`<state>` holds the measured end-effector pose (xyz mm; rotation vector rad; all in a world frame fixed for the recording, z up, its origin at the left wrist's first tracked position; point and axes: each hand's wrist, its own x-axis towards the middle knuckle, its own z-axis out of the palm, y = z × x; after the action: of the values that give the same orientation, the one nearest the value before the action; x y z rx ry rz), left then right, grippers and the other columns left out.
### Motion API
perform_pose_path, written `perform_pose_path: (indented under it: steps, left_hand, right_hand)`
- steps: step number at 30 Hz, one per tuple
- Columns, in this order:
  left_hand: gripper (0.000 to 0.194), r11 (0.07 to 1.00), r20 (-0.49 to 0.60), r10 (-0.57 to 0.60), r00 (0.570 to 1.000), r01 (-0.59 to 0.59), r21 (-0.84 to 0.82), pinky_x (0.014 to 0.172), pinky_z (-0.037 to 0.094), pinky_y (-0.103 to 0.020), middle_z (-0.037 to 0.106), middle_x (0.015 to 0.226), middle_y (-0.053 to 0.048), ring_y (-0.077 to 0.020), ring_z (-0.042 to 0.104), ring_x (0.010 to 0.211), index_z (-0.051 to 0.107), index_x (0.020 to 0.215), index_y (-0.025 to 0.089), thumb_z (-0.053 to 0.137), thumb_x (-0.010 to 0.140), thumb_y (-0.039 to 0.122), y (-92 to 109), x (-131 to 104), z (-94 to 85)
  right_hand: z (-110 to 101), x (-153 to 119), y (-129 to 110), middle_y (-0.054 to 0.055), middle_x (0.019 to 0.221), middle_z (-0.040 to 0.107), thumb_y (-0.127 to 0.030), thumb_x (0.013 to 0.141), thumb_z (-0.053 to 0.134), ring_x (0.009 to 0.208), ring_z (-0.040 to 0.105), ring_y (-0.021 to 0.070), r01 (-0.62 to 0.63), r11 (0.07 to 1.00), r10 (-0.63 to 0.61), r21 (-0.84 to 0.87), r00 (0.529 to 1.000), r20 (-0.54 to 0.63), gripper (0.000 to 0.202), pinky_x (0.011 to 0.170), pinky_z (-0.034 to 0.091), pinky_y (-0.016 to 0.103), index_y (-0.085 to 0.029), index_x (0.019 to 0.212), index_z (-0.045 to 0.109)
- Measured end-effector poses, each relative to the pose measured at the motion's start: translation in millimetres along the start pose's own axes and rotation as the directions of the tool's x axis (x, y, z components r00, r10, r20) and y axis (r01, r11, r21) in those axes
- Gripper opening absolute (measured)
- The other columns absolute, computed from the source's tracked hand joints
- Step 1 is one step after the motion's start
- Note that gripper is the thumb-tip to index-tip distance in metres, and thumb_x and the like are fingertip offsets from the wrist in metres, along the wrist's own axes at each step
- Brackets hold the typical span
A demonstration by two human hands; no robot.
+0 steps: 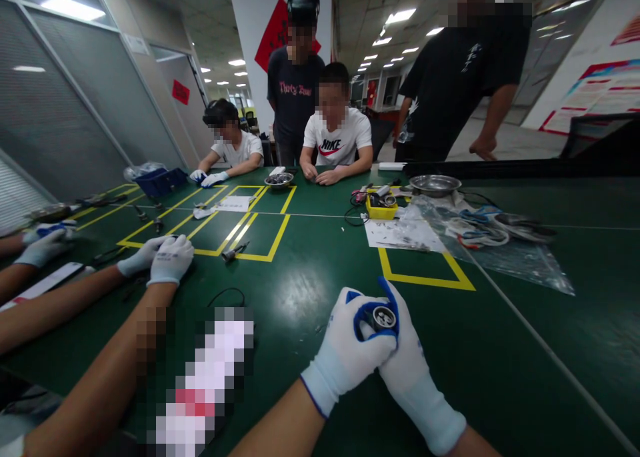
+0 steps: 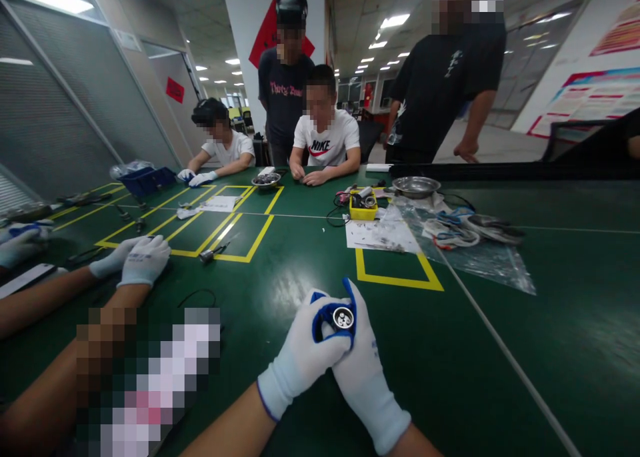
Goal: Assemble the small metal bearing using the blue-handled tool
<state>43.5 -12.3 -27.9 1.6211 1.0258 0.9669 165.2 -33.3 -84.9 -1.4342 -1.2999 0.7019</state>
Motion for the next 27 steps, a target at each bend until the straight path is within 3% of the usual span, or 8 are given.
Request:
perform_pose_path:
  steps: [3,9,16,22,27]
  left_hand:
    - [0.031,1.000,-0.024,-0.008,1.000,0.008,-0.024,0.090,0.054,-0.036,0.058,0.103,-0.003,-0.0200,0.062,0.098,0.069,0.100,0.017,0.076,0.072,0.006,-3,0,2.8]
    - [0.022,0.998,-0.106,-0.007,0.994,0.013,0.059,0.086,0.054,-0.035,0.058,0.093,-0.001,-0.0194,0.062,0.093,0.065,0.085,0.018,0.075,0.071,0.005,3,-2,2.7]
    - [0.021,0.999,-0.168,0.020,0.986,-0.011,0.053,0.084,0.055,-0.035,0.061,0.094,-0.001,-0.0192,0.063,0.090,0.063,0.086,0.020,0.075,0.073,0.008,0,-9,3.0]
    - [0.015,0.996,-0.188,0.086,0.979,-0.089,-0.010,0.079,0.057,-0.036,0.064,0.087,-0.001,-0.0190,0.063,0.083,0.062,0.085,0.020,0.072,0.078,0.014,-4,-15,5.4]
    - [0.008,0.998,-0.206,0.055,0.977,-0.049,0.038,0.077,0.058,-0.037,0.067,0.085,-0.002,-0.0199,0.065,0.080,0.065,0.085,0.022,0.070,0.080,0.018,0,-20,7.7]
  right_hand:
    - [5,-3,-4,0.013,0.140,0.065,-0.048,0.093,0.063,0.129,0.065,0.0356,-0.014,1.000,0.014,-0.011,0.998,-0.054,0.073,0.106,0.054,0.056,-0.027,0.158,0.036]
    - [9,-9,-8,0.013,0.141,0.066,-0.046,0.095,0.059,0.129,0.064,0.0372,-0.060,0.998,0.060,-0.007,0.997,-0.043,0.066,0.103,0.056,0.057,-0.026,0.156,0.042]
    - [11,-18,2,0.011,0.136,0.069,-0.044,0.099,0.058,0.123,0.068,0.0359,-0.029,1.000,0.029,-0.003,0.998,-0.058,0.054,0.099,0.059,0.057,-0.030,0.150,0.050]
    - [11,-26,2,0.010,0.144,0.066,-0.043,0.099,0.056,0.131,0.064,0.0368,-0.139,0.990,0.139,0.015,0.990,-0.005,0.054,0.101,0.059,0.057,-0.030,0.150,0.051]
    - [2,-26,21,0.009,0.142,0.068,-0.046,0.097,0.059,0.128,0.067,0.0371,-0.139,0.989,0.135,0.041,0.987,0.088,0.053,0.100,0.060,0.058,-0.031,0.148,0.055]
